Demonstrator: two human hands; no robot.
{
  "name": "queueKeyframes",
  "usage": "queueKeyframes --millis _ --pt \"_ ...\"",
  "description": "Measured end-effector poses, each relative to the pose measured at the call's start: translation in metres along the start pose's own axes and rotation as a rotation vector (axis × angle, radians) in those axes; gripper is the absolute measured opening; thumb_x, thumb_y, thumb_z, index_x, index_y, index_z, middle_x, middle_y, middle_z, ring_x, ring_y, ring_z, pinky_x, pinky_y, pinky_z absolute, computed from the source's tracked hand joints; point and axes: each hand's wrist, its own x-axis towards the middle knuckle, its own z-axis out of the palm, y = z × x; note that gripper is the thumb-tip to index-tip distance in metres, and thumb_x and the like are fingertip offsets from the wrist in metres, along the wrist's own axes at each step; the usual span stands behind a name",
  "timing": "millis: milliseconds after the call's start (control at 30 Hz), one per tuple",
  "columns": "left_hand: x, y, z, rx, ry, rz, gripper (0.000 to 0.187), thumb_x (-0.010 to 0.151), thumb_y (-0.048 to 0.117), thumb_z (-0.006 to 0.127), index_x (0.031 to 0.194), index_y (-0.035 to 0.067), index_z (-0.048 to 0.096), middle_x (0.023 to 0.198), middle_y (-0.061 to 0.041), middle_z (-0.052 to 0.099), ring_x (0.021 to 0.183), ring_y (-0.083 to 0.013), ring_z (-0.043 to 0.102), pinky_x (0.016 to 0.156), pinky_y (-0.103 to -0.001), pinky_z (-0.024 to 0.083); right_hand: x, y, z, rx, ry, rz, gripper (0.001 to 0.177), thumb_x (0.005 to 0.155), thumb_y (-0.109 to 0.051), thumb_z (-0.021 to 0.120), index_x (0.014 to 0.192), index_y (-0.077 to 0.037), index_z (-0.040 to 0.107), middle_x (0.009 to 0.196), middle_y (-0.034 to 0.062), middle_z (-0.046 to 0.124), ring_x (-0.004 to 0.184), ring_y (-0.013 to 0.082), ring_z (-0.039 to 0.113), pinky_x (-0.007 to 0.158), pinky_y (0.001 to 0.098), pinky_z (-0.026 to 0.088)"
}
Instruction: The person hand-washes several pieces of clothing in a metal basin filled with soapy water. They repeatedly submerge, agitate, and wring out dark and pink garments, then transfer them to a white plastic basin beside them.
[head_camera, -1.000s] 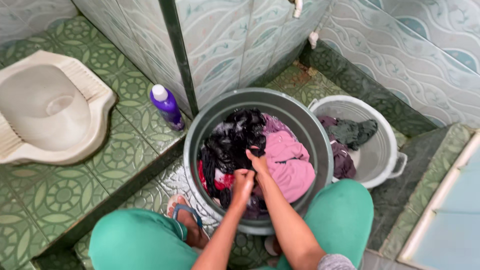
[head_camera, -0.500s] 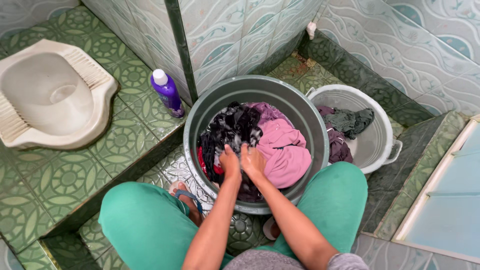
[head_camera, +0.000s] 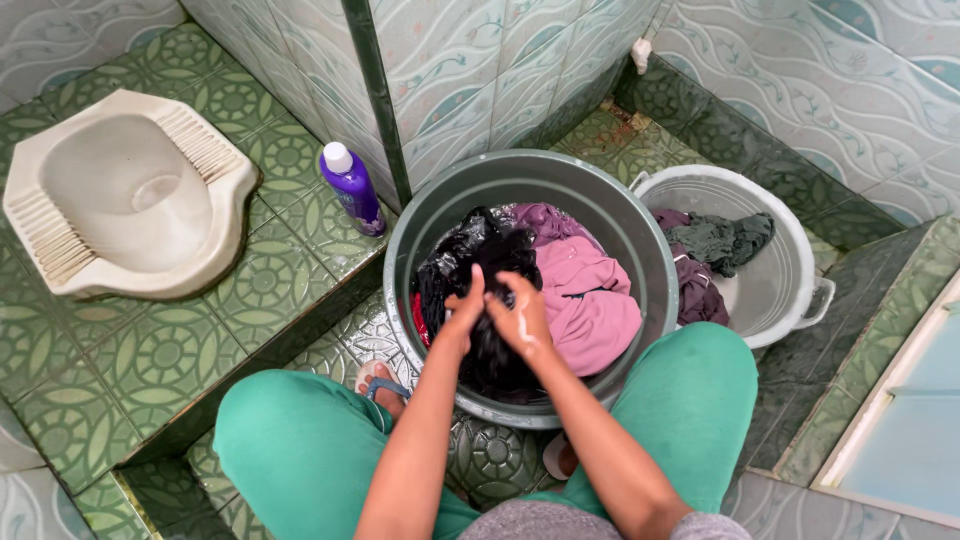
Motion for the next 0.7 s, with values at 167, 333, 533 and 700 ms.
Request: queueKeyframes --millis 167,333,533,700 --pt "0.075 -0.012 0.023 -0.500 -0.115 0.072 0.043 0.086 0.038 0.073 0.108 0.001 0.071 0.096 -0.014 0.073 0.080 -0.0286 0.071 0.076 -0.044 0.059 -0.011 -0.106 -0.043 0.036 -0.071 0.034 0.057 0.084 -0.038 0.072 0.122 0.002 0.060 0.117 0.0247 0.068 0.099 0.0458 0.065 0.078 0.0480 0.051" --pt "0.025 -0.025 0.064 -0.288 0.338 0.381 0.043 0.097 0.031 0.067 0.097 -0.012 0.071 0.092 -0.015 0.075 0.078 -0.0215 0.066 0.072 -0.041 0.053 0.015 -0.001 -0.002 -0.148 -0.060 0.611 0.047 0.097 -0.046 0.053 0.111 -0.006 0.073 0.099 0.0227 0.072 0.097 0.0442 0.066 0.082 0.0490 0.048" --pt "-0.057 0.027 0.073 -0.057 0.261 0.539 0.047 0.094 0.035 0.067 0.109 -0.009 0.071 0.103 -0.014 0.075 0.091 -0.0227 0.069 0.085 -0.036 0.052 0.022 0.084 0.014 0.576 -0.070 0.831 0.051 0.099 -0.040 0.048 0.103 0.006 0.069 0.093 0.0082 0.068 0.081 0.0183 0.065 0.073 0.0380 0.052" --pt "-0.069 -0.006 0.048 0.026 -0.027 0.242 0.063 0.094 0.050 0.066 0.120 -0.008 0.059 0.116 -0.020 0.064 0.104 -0.0293 0.060 0.087 -0.041 0.049 0.054 0.077 0.006 0.617 -0.074 0.896 0.041 0.096 -0.039 0.057 0.107 -0.002 0.072 0.097 0.0083 0.071 0.085 0.0186 0.065 0.078 0.0341 0.051"
